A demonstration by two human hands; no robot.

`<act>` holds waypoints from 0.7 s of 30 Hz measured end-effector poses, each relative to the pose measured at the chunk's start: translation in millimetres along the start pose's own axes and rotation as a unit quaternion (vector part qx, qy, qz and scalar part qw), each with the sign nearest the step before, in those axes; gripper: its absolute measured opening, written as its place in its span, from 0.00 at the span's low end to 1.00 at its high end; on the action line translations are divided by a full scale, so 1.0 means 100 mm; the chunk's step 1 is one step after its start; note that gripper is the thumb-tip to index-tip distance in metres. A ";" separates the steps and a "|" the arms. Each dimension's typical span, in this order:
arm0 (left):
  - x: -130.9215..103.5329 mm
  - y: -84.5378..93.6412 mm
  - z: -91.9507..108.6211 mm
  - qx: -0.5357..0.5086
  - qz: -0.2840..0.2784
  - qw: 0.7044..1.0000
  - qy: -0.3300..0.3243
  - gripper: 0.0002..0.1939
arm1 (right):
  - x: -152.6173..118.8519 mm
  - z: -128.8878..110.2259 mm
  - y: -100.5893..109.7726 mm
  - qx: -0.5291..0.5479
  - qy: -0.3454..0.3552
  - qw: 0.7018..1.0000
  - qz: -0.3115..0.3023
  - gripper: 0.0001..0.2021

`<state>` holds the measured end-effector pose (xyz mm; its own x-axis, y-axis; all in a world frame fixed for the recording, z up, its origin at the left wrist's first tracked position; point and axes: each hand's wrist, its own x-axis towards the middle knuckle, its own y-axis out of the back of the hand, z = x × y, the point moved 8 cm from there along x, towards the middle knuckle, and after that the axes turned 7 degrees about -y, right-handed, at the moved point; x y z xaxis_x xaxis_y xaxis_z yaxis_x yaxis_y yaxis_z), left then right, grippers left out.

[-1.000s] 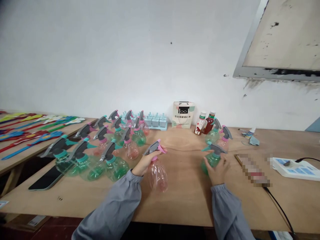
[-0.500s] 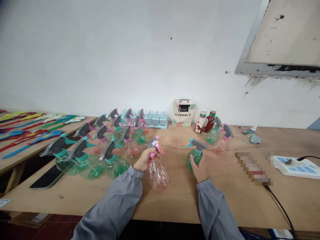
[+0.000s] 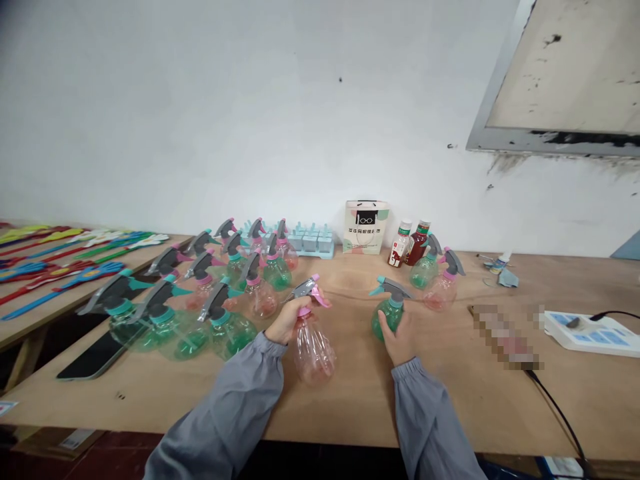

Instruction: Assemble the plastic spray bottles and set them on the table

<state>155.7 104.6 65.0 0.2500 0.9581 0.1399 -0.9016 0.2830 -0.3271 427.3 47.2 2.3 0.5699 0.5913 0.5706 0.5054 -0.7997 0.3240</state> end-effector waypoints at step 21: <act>0.00 0.03 0.07 0.071 0.026 0.993 -0.090 0.06 | -0.01 0.01 0.01 0.008 0.023 1.000 0.001 0.33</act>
<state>150.3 105.1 70.0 0.1468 0.9439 0.2960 -0.9553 0.2129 -0.2051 428.0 45.7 2.1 0.5402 0.5843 0.6055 0.5153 -0.7986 0.3109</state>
